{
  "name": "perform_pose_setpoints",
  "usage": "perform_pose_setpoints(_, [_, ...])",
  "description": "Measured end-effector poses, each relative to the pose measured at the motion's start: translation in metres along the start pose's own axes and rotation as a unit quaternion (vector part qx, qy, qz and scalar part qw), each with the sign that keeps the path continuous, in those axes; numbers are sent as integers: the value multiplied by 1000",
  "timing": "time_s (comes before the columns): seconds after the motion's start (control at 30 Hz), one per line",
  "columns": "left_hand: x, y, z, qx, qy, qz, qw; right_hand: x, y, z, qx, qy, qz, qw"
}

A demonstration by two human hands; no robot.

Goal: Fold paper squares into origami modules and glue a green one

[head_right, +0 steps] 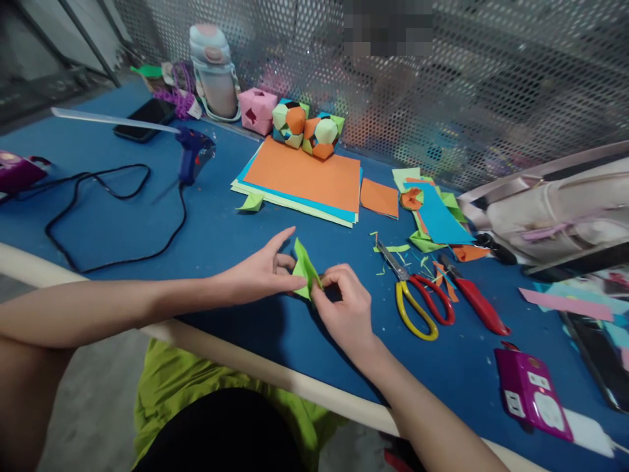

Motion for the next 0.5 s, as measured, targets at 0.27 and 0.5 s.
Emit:
perform_pose_setpoints(0.27, [1, -9, -6, 141, 16, 42, 989, 8, -3, -26, 14, 173, 75, 982])
perform_pose_setpoints(0.5, [4, -25, -17, 291, 64, 5, 954, 14, -9, -44, -47, 146, 148, 977])
Point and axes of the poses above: each hand's wrist, its own x-axis towards the middle knuckle, its own y-axis out of the palm, z = x × y, the point moved 5 cm from there along x, towards the middle knuckle, and after that the axes turned 3 degrees about -z, right-handed, at the moved point
